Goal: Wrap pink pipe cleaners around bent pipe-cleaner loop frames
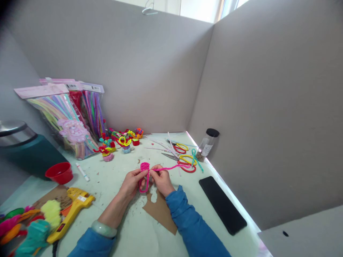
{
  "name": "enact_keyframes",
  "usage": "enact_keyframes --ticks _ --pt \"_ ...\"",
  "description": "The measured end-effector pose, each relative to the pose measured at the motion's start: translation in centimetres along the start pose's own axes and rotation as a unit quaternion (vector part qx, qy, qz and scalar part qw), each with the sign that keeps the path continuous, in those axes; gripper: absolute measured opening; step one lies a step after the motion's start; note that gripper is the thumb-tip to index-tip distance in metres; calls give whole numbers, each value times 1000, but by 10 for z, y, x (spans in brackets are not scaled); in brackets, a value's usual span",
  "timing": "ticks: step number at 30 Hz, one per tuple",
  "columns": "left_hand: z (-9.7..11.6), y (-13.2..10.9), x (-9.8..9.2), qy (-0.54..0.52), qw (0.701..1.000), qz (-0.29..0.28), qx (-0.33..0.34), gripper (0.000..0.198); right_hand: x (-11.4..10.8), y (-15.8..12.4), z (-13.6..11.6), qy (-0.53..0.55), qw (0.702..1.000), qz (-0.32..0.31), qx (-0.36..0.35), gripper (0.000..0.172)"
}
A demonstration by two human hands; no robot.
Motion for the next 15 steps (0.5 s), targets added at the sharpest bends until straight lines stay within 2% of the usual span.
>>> enact_keyframes --ticks 9,15 --pt "0 0 3 -5 999 28 -25 32 -1 2 -4 17 1000 26 -1 16" --pt "-2 1 0 -32 999 -2 -17 33 -1 2 -3 11 1000 -1 -2 13"
Point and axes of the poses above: each hand's wrist, its own y-axis towards the middle knuckle, its own x-axis out of the palm, z = x × y, the point moved 2 cm from there along y, towards the middle knuckle, and after that the axes turned 3 degrees about -z, right-handed, at the moved point
